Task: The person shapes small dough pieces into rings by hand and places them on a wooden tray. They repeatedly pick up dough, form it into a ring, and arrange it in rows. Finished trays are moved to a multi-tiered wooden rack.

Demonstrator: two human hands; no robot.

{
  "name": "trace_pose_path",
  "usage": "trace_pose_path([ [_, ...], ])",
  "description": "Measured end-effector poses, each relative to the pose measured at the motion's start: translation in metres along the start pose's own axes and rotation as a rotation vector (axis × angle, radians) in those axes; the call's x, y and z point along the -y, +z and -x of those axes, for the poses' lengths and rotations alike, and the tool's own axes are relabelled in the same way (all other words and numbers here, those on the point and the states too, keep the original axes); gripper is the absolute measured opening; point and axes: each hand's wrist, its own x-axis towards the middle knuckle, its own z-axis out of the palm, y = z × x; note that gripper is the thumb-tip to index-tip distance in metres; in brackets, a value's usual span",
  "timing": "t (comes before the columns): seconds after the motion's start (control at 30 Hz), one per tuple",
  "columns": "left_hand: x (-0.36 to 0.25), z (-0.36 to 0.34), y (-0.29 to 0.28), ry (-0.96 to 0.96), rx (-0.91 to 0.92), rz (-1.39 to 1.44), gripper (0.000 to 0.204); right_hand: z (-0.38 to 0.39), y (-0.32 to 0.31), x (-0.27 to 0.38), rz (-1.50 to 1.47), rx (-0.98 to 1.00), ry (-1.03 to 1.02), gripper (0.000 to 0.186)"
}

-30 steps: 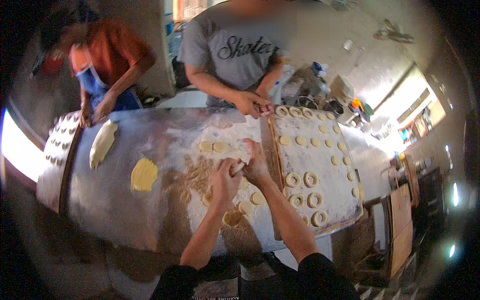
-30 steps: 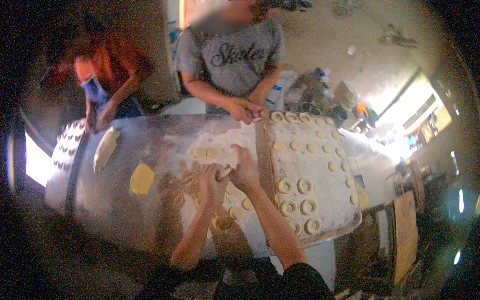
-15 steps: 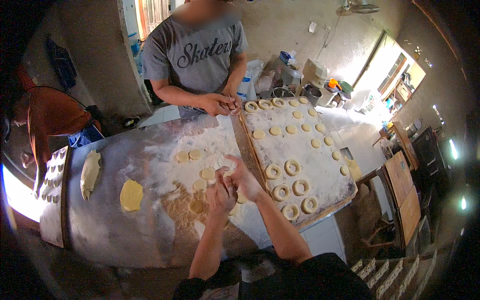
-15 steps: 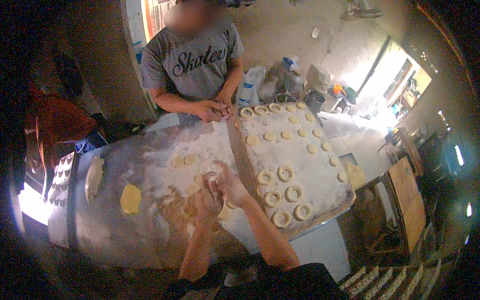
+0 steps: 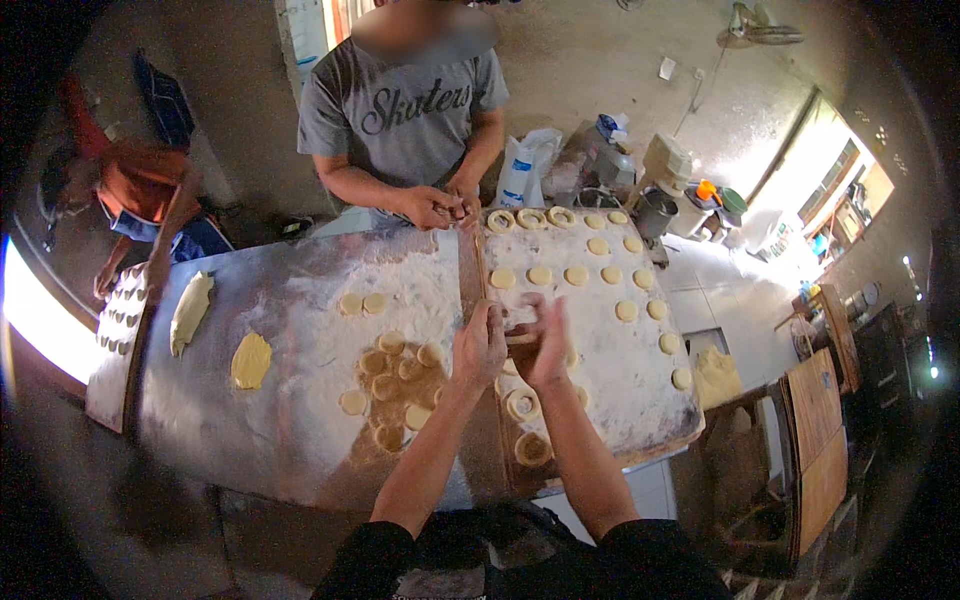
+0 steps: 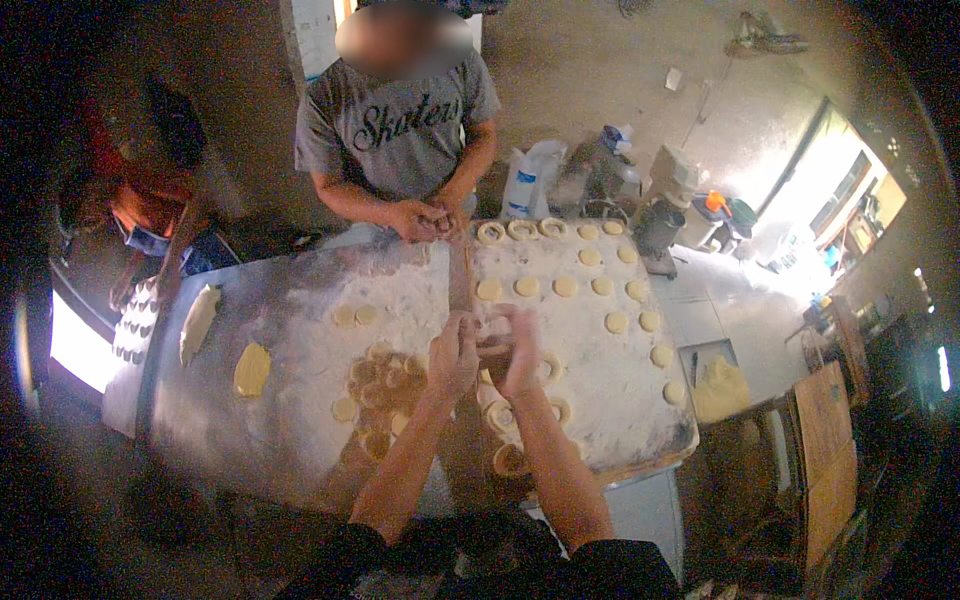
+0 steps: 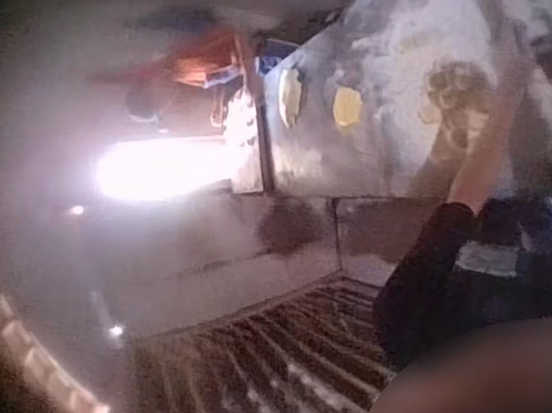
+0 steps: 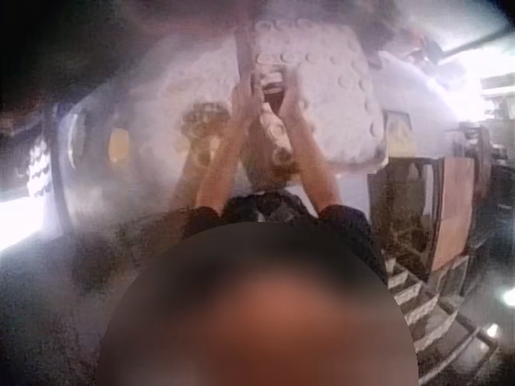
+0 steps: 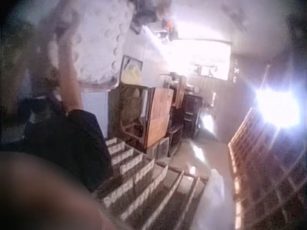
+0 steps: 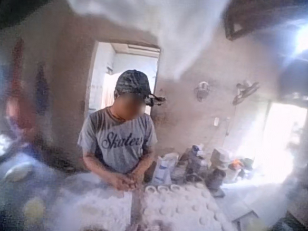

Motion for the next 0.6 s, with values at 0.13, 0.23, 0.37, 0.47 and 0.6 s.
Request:
trace_pose_path([
  [0.13, -0.016, -0.018, 0.017, 0.14, 0.048, -0.283, 0.013, -0.015, -0.023, 0.021, 0.909, 0.191, -0.449, 0.048],
  [0.23, -0.025, -0.023, 0.025, 0.031, 0.074, -0.219, 0.014, -0.017, -0.042, 0.046, -0.054, 0.254, -0.028, 0.054],
  [0.37, -0.018, -0.031, 0.041, -0.025, 0.082, -0.169, 0.02, -0.037, -0.047, 0.05, 0.853, 0.306, -0.192, 0.063],
  [0.47, 0.001, -0.051, 0.051, -0.12, 0.022, -0.254, 0.032, -0.074, -0.045, 0.037, 0.915, 0.081, -0.16, 0.068],
  [0.6, 0.029, -0.065, 0.038, -0.261, 0.096, -0.651, 0.052, -0.101, -0.063, 0.025, 1.481, -0.11, -0.053, 0.084],
])
